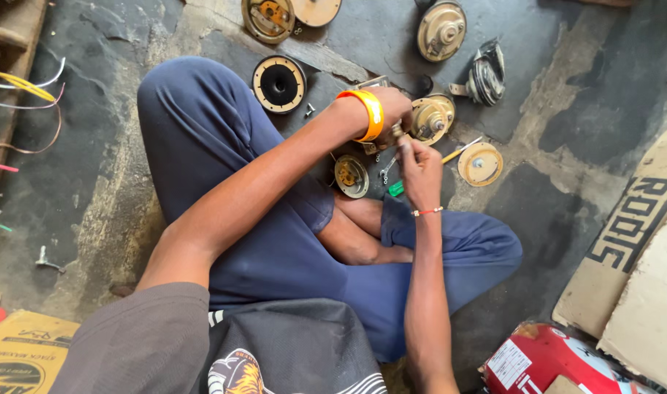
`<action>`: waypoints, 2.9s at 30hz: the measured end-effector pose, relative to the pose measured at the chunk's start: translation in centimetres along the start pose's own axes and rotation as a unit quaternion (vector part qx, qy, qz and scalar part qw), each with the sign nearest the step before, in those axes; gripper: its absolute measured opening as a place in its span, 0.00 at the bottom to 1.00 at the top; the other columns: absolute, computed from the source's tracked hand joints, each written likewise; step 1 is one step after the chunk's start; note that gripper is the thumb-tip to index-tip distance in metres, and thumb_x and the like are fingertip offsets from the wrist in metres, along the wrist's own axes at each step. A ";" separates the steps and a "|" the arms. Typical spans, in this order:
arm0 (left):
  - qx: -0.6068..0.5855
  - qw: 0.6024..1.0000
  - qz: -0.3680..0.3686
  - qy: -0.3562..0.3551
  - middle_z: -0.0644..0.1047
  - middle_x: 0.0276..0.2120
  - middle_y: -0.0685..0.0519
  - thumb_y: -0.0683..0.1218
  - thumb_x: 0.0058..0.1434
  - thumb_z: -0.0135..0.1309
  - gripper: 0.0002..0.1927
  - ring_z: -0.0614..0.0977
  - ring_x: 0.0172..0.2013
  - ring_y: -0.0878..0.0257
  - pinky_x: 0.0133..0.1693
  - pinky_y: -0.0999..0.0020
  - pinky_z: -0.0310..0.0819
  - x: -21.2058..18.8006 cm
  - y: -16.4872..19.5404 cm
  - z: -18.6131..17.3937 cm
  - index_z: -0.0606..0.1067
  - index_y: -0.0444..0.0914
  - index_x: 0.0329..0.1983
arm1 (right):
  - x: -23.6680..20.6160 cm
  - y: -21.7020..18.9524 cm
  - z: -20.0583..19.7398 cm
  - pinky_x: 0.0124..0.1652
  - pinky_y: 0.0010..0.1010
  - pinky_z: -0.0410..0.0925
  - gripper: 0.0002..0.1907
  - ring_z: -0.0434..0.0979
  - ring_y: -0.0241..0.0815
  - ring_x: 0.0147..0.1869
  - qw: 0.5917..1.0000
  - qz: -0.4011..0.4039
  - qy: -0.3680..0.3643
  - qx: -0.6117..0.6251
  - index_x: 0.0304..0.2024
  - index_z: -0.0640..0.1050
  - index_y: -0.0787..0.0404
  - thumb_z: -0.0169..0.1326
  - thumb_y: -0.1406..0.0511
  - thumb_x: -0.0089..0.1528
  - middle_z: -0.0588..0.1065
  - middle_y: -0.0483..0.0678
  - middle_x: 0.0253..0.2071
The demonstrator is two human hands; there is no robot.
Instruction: The person sits on the floor and uses a small wrench to tighten a screw on a circular electrical component. They then pick up a small metal piece and insert it into the component, continuing to adjust and tighten parts with the wrench.
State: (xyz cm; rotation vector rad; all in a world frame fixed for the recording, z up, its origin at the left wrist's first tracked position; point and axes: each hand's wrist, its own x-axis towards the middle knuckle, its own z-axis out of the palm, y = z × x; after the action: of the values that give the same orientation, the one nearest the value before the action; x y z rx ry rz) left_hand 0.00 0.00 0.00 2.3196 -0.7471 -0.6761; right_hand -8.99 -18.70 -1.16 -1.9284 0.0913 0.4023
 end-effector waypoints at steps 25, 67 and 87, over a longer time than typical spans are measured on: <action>0.009 1.000 0.010 -0.007 0.83 0.41 0.47 0.44 0.38 0.74 0.28 0.84 0.45 0.48 0.46 0.54 0.78 0.2 -0.3 0.0 0.83 0.45 0.46 | 0.0 0.7 0.6 0.23 0.23 0.50 0.15 0.56 0.23 0.23 0.999 -0.033 -0.004 0.029 0.29 0.76 0.60 0.52 0.62 0.71 0.65 0.32 0.22; 0.020 1.000 -0.008 -0.014 0.83 0.43 0.48 0.44 0.38 0.74 0.30 0.83 0.47 0.49 0.47 0.54 0.77 1.0 -0.2 0.4 0.82 0.46 0.48 | -1.7 -2.4 0.5 0.33 0.18 0.70 0.05 0.78 0.29 0.33 0.990 -0.074 0.105 0.052 0.45 0.78 0.69 0.58 0.72 0.68 0.77 0.43 0.32; 0.020 1.000 -0.015 -0.018 0.83 0.41 0.52 0.45 0.39 0.73 0.28 0.83 0.46 0.51 0.46 0.54 0.78 0.6 0.4 -0.1 0.83 0.48 0.47 | -1.0 -0.9 -0.6 0.39 0.22 0.73 0.06 0.79 0.33 0.37 0.983 -0.001 -0.001 0.183 0.42 0.76 0.68 0.60 0.72 0.66 0.79 0.49 0.37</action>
State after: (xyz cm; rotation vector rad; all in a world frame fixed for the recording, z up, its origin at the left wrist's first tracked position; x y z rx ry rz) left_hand 0.34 -0.57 0.15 2.3659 -0.7494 -0.7245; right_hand -9.61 -19.00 0.15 -1.5654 0.1507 0.3595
